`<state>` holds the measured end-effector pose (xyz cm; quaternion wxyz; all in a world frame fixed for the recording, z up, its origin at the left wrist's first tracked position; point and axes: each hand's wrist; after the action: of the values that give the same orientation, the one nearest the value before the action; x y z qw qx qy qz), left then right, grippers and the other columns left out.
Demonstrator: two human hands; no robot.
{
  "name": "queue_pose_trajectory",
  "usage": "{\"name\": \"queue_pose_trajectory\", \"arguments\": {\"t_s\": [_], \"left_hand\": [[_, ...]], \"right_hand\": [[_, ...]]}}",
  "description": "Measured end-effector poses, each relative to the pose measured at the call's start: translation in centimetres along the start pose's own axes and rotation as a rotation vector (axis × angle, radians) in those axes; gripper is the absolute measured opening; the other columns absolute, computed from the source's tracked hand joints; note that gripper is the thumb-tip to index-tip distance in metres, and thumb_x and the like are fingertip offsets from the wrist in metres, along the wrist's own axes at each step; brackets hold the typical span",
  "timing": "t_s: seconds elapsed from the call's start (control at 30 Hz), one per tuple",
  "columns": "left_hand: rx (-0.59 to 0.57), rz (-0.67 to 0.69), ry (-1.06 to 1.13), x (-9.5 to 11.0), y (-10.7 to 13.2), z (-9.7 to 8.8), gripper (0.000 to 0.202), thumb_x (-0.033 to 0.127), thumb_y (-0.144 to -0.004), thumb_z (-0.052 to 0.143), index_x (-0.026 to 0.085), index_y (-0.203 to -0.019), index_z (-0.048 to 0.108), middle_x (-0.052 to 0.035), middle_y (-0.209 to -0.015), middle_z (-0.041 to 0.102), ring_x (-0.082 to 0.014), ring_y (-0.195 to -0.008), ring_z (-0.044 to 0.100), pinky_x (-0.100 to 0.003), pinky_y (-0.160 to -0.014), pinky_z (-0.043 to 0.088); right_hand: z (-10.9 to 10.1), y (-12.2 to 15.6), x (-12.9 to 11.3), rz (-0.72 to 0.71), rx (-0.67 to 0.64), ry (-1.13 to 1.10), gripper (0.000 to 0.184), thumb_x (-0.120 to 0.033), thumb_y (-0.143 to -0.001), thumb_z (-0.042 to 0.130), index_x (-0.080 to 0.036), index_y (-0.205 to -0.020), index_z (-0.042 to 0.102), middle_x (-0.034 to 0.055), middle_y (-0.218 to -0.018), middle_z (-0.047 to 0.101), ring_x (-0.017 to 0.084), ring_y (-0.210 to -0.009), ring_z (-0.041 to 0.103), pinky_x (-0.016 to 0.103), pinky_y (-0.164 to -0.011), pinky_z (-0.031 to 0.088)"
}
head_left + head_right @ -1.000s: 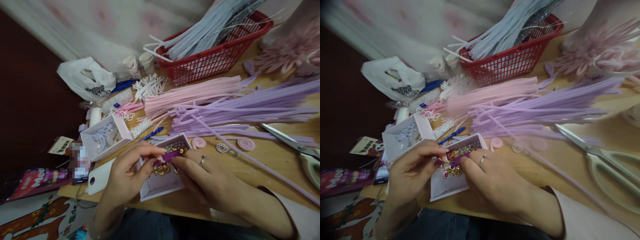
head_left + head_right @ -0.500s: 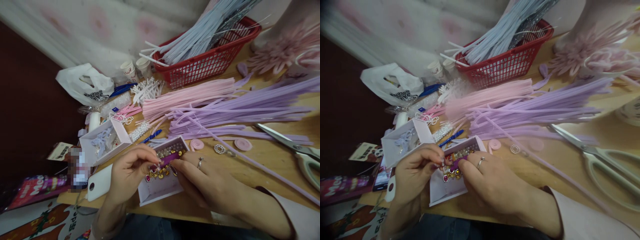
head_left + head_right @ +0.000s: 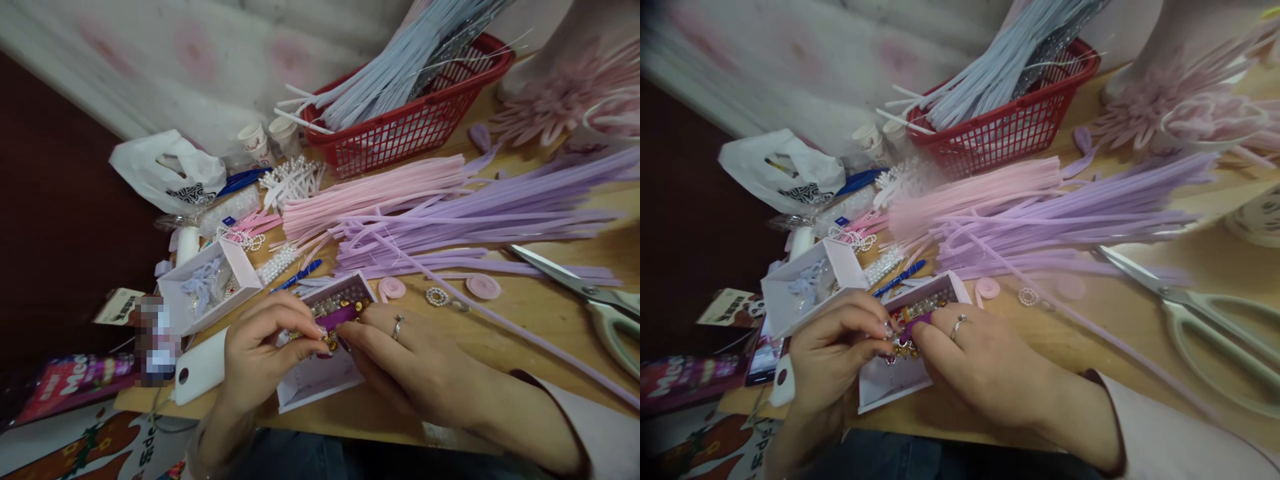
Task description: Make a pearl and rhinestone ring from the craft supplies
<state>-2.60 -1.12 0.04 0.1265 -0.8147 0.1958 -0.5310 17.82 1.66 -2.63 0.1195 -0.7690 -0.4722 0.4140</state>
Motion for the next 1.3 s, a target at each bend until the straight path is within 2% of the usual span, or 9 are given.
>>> {"name": "queue_pose_trajectory", "arguments": {"t_s": [0.13, 0.83, 1.07, 1.17, 1.3], "left_hand": [[-0.027, 0.002, -0.028, 0.14, -0.08, 0.04, 0.009, 0.019, -0.076, 0.079, 0.019, -0.082, 0.072, 0.0008, -0.076, 0.068, -0.0112, -0.070, 0.062, -0.022, -0.064, 0.051], [0.030, 0.071, -0.052, 0.07, 0.01, 0.18, 0.012, 0.021, -0.074, 0.080, 0.019, -0.085, 0.073, 0.0007, -0.075, 0.068, -0.0115, -0.068, 0.062, -0.023, -0.062, 0.051], [-0.025, 0.056, -0.101, 0.17, -0.07, 0.09, 0.007, 0.020, -0.083, 0.072, 0.021, -0.090, 0.074, -0.0006, -0.078, 0.070, -0.0122, -0.070, 0.064, -0.023, -0.064, 0.052], [-0.018, 0.025, -0.140, 0.24, -0.07, 0.13, 0.003, 0.021, -0.086, 0.069, 0.021, -0.087, 0.073, -0.0009, -0.078, 0.070, -0.0124, -0.072, 0.064, -0.022, -0.066, 0.052], [0.020, -0.013, -0.189, 0.25, 0.05, 0.08, 0.009, 0.019, -0.091, 0.063, 0.021, -0.088, 0.071, -0.0015, -0.080, 0.070, -0.0137, -0.076, 0.064, -0.023, -0.069, 0.053]], "right_hand": [[0.03, 0.08, 0.04, -0.014, 0.008, 0.006, 0.021, -0.006, -0.095, 0.038, -0.013, -0.092, 0.058, 0.0026, -0.069, 0.055, 0.014, -0.058, 0.046, 0.024, -0.050, 0.035], [0.04, 0.27, 0.03, -0.006, 0.021, -0.014, 0.020, -0.005, -0.094, 0.040, -0.011, -0.095, 0.058, 0.0013, -0.067, 0.055, 0.013, -0.057, 0.046, 0.024, -0.050, 0.034], [0.21, 0.36, -0.04, 0.014, 0.048, -0.013, 0.019, -0.005, -0.093, 0.041, -0.012, -0.098, 0.058, 0.0021, -0.070, 0.057, 0.014, -0.060, 0.049, 0.023, -0.052, 0.037], [0.24, 0.35, -0.11, 0.015, 0.045, -0.017, 0.020, -0.004, -0.093, 0.040, -0.011, -0.099, 0.058, 0.0016, -0.069, 0.057, 0.013, -0.059, 0.049, 0.023, -0.051, 0.036], [0.06, 0.36, -0.23, 0.047, 0.038, -0.025, 0.020, -0.004, -0.092, 0.040, -0.013, -0.098, 0.057, 0.0006, -0.068, 0.056, 0.012, -0.056, 0.048, 0.023, -0.049, 0.035]]}}
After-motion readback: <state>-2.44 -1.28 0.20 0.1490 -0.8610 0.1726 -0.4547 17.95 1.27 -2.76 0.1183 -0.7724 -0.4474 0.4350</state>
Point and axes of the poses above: each hand's wrist, its own y-axis away from the middle knuckle, its own z-axis out of the palm, x = y × z
